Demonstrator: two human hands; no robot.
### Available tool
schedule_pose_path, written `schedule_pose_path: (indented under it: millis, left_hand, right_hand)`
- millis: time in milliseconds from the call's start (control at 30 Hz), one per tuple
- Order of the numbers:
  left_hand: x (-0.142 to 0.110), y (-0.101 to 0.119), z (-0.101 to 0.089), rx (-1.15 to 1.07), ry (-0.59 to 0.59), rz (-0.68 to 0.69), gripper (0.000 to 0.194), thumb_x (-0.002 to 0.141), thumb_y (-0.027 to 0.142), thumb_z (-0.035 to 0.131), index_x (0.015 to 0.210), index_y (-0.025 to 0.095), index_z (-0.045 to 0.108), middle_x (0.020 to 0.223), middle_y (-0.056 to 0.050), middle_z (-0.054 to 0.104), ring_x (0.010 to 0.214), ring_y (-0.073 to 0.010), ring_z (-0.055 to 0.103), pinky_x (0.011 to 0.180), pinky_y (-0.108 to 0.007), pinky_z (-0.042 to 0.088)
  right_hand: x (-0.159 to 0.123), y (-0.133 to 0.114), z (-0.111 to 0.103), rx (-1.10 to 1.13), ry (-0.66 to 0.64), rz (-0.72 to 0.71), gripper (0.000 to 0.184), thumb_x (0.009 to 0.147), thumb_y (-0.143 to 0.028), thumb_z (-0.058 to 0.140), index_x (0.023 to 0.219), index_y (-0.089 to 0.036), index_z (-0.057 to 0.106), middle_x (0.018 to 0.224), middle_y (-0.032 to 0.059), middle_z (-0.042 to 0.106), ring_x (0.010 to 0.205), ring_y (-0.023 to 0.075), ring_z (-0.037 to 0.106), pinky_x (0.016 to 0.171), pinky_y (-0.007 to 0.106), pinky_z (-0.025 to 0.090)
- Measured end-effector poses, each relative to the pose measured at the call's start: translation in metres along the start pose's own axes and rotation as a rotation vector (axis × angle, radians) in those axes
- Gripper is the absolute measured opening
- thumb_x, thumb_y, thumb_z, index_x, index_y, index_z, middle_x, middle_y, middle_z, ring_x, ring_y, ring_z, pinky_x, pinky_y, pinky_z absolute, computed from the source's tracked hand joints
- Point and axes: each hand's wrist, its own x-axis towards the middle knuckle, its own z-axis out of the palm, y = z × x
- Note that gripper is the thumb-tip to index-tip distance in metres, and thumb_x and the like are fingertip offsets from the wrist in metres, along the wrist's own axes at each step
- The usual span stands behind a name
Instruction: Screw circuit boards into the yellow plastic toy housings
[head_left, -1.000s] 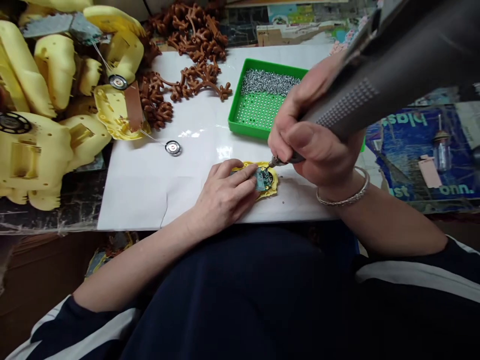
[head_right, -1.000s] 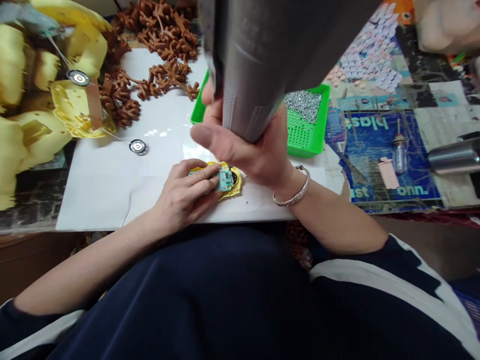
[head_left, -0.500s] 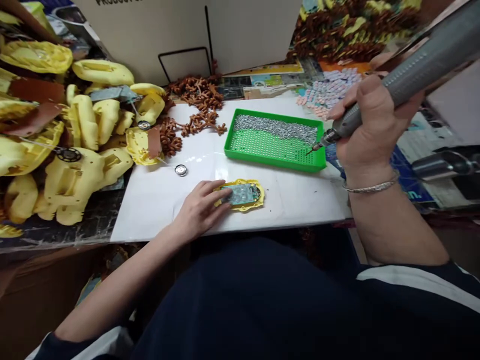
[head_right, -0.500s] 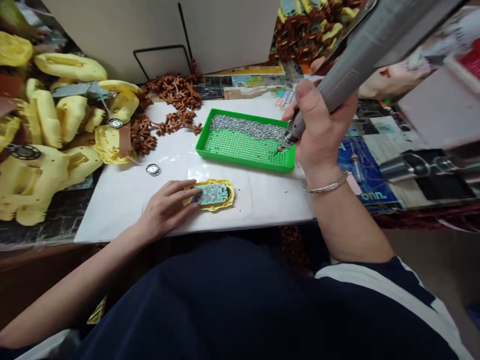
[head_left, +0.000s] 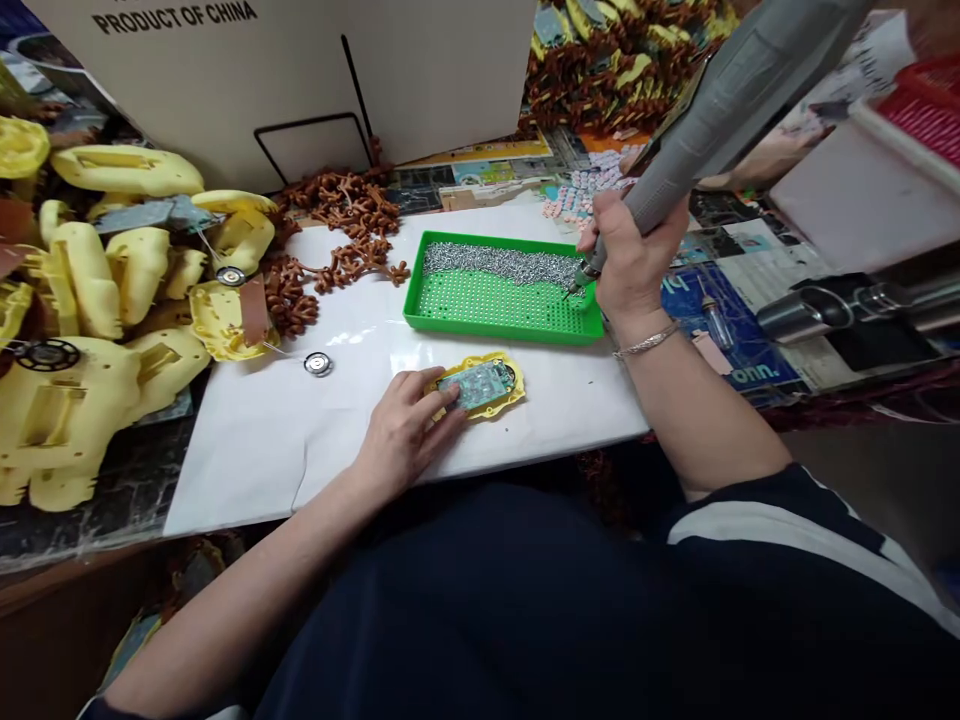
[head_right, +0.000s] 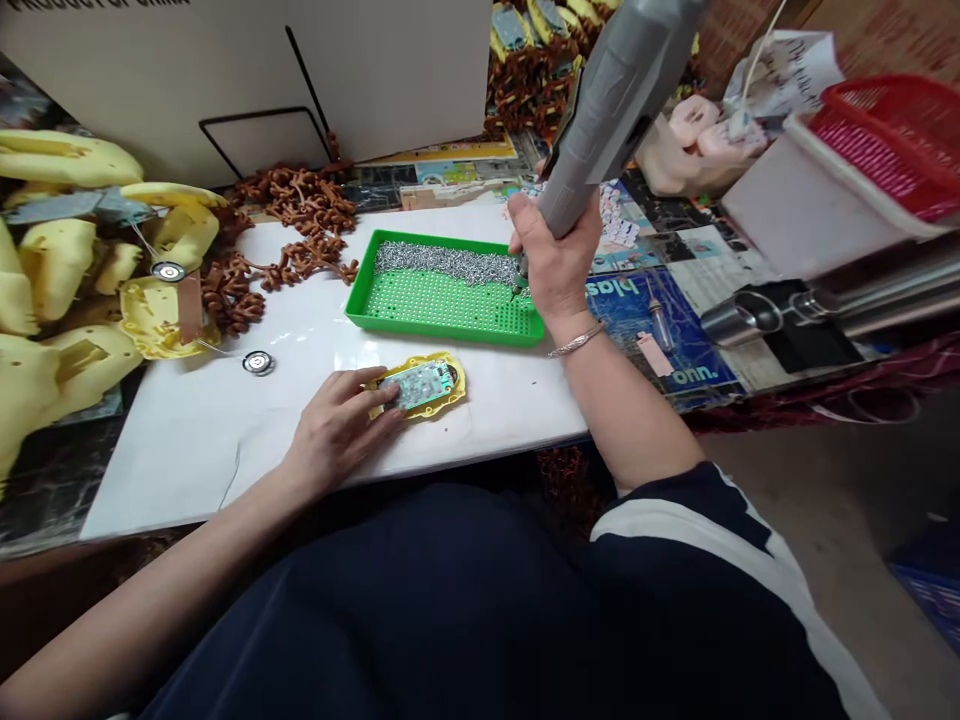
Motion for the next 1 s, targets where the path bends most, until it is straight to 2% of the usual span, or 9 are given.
schedule_pose_path:
  millis: [200,433,567,767,833,900,1000]
  left_hand:
    - [-0.002,-0.001,0.002,-0.038,0.006,-0.032,0.017,0.101,0.031,0.057,0.108,0.019,0.067,0.113,-0.013,0.069,0.095,-0.0227,0.066,0.079,-0.039,0.060]
    - [-0.003,-0.002,0.003,-0.056,0.004,-0.034,0.017,0.100,0.030,0.058,0.108,0.018,0.067,0.114,-0.014,0.069,0.097,-0.0236,0.066,0.081,-0.040,0.059]
    - [-0.002,-0.002,0.003,-0.062,-0.003,-0.036,0.017,0.100,0.030,0.058,0.109,0.019,0.067,0.114,-0.013,0.069,0.097,-0.0236,0.066,0.081,-0.040,0.059]
    - [-0.007,-0.005,-0.001,-0.107,-0.065,-0.042,0.027,0.099,0.034,0.060,0.121,0.020,0.064,0.124,-0.016,0.066,0.107,-0.0266,0.066,0.089,-0.047,0.060]
    - [-0.009,-0.007,-0.003,-0.134,-0.094,-0.050,0.032,0.098,0.036,0.061,0.125,0.019,0.063,0.129,-0.018,0.063,0.114,-0.0283,0.064,0.092,-0.049,0.060]
    - [-0.011,-0.009,-0.005,-0.152,-0.124,-0.062,0.035,0.098,0.038,0.062,0.128,0.018,0.063,0.133,-0.019,0.061,0.119,-0.0283,0.063,0.095,-0.048,0.059]
    - [-0.013,-0.012,-0.006,-0.179,-0.158,-0.083,0.037,0.099,0.038,0.060,0.130,0.018,0.062,0.132,-0.018,0.062,0.121,-0.0263,0.062,0.100,-0.046,0.057]
  right_hand:
    - [0.005,0.012,-0.008,-0.018,0.012,0.009,0.068,0.059,-0.073,0.081,0.104,-0.039,0.044,0.067,-0.0124,0.053,0.055,0.0149,0.040,0.057,0.034,0.030]
    - [0.002,0.012,-0.006,-0.112,0.069,-0.005,0.073,0.054,-0.085,0.074,0.098,-0.037,0.042,0.069,-0.0102,0.056,0.055,0.0158,0.039,0.057,0.035,0.031]
    - [0.001,0.010,-0.004,-0.091,0.058,0.019,0.072,0.052,-0.083,0.076,0.098,-0.039,0.042,0.066,-0.0115,0.054,0.053,0.0156,0.037,0.056,0.035,0.034]
    - [0.006,-0.003,0.004,-0.007,0.144,-0.096,0.065,0.055,-0.072,0.082,0.092,-0.035,0.043,0.060,-0.0110,0.049,0.048,0.0146,0.039,0.052,0.032,0.034]
    - [0.006,-0.017,0.007,0.044,0.047,-0.074,0.061,0.060,-0.069,0.082,0.093,-0.034,0.045,0.061,-0.0097,0.049,0.051,0.0147,0.044,0.053,0.031,0.036]
    - [0.000,-0.033,0.013,0.068,-0.197,0.066,0.055,0.068,-0.070,0.078,0.097,-0.033,0.049,0.067,-0.0059,0.052,0.061,0.0169,0.054,0.057,0.031,0.041]
    - [-0.023,-0.056,0.028,0.101,-0.381,0.212,0.054,0.073,-0.078,0.068,0.099,-0.034,0.053,0.074,-0.0021,0.056,0.071,0.0195,0.060,0.058,0.033,0.046]
